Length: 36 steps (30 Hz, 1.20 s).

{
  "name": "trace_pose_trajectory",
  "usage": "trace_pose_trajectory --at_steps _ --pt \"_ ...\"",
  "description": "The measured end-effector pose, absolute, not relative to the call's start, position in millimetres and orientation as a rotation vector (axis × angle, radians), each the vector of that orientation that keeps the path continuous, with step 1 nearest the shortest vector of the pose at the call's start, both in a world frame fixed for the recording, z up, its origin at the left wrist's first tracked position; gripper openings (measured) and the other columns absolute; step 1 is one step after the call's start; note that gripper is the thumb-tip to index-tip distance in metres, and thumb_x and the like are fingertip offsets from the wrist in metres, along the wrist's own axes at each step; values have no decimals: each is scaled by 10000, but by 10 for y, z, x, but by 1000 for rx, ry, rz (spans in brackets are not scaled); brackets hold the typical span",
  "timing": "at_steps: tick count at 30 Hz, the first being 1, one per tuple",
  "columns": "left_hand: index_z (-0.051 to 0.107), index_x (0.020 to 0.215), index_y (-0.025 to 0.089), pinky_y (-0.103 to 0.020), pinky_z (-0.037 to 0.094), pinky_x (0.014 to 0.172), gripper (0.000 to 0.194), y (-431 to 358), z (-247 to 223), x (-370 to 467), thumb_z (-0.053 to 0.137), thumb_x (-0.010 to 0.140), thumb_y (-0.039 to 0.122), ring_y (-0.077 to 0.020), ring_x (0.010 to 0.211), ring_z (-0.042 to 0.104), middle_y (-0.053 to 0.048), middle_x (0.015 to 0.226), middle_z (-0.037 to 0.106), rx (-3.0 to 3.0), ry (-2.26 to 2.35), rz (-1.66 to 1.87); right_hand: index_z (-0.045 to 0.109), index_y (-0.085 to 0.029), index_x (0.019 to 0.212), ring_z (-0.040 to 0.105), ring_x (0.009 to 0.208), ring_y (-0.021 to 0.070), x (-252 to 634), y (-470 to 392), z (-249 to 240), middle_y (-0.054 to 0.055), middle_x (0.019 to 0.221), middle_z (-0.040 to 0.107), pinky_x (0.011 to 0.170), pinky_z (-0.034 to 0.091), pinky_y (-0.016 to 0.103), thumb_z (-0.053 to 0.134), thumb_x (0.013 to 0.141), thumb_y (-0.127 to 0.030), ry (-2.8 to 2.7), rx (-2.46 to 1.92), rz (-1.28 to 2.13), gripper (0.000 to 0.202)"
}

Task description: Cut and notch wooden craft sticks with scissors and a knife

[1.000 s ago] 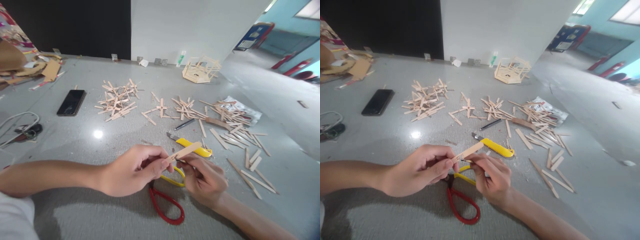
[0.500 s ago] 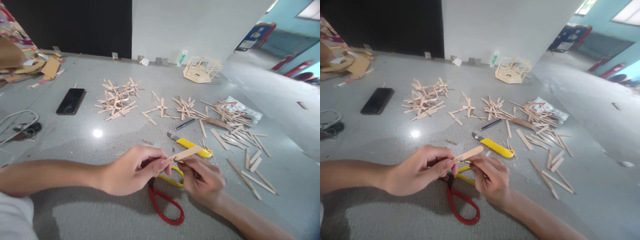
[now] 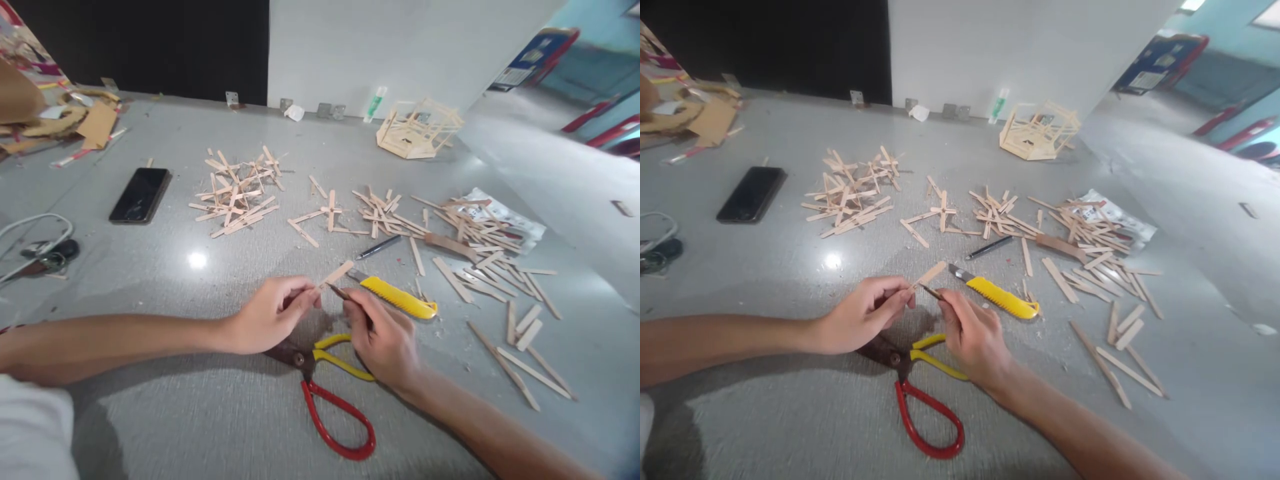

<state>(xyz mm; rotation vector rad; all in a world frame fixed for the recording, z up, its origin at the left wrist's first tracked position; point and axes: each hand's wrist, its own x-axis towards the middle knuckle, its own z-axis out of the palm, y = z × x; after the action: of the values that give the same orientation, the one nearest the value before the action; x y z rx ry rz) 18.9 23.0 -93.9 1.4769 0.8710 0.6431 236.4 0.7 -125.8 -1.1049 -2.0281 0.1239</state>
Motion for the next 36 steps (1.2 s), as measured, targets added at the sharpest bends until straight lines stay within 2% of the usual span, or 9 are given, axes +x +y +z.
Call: trace_pose_trajectory --at_steps 4,8,13,16,20,24,28,36 --pt "575 781 167 -209 298 501 383 286 -962 186 450 1045 415 -92 519 406 44 599 474 1630 1004 656 672 -203 1056 639 509 131 2345 -38 -1125 -19 660 703 502 512 228 578 988 -171 -1943 -1227 441 121" --pt "587 773 168 -212 281 508 373 369 -1007 159 455 1043 390 -93 517 399 47 579 469 1771 1063 638 706 -153 1171 556 455 121 2308 -122 -1047 -38 563 613 434 468 222 576 998 -271 -1817 -1309 833 247" --pt "493 698 181 -230 241 529 369 470 -1040 123 451 1042 307 -83 502 303 70 550 364 1988 1047 579 740 -120 1234 495 445 113 2261 -137 -1103 -23 564 581 390 407 224 562 1005 -346 -1683 -1388 1048 368" --pt "503 711 181 -239 247 545 338 510 -1039 116 432 1034 247 -84 497 291 68 557 371 2078 1021 522 736 -113 1257 441 445 104 2247 -96 -1140 -25 570 554 376 368 220 567 1002 -371 -1621 -1417 1134 401" --pt "522 731 180 -242 259 563 307 530 -1034 114 438 1022 225 -91 501 317 60 566 396 2138 1028 448 760 -99 1202 402 439 98 2222 -49 -1141 -30 553 533 369 342 222 576 986 -384 -1585 -1440 1206 402" --pt "532 742 183 -248 257 572 303 534 -1039 115 432 1025 223 -99 512 319 55 575 402 2177 1024 428 774 -108 1155 430 469 104 2196 -24 -1123 -25 564 538 392 349 220 576 979 -383 -1602 -1462 1203 382" --pt "516 724 182 -256 242 570 315 545 -1048 123 427 1026 201 -98 512 310 56 571 382 2199 1036 403 792 -135 969 422 433 94 2185 5 -1118 -30 549 522 374 319 217 561 981 -385 -1611 -1458 1253 340" --pt "476 677 182 -255 241 542 357 581 -1104 113 426 1030 168 -95 493 307 62 550 375 2311 986 425 688 -157 762 366 328 53 2191 83 -1017 -55 527 478 336 252 202 543 980 -431 -1466 -1487 1547 379"
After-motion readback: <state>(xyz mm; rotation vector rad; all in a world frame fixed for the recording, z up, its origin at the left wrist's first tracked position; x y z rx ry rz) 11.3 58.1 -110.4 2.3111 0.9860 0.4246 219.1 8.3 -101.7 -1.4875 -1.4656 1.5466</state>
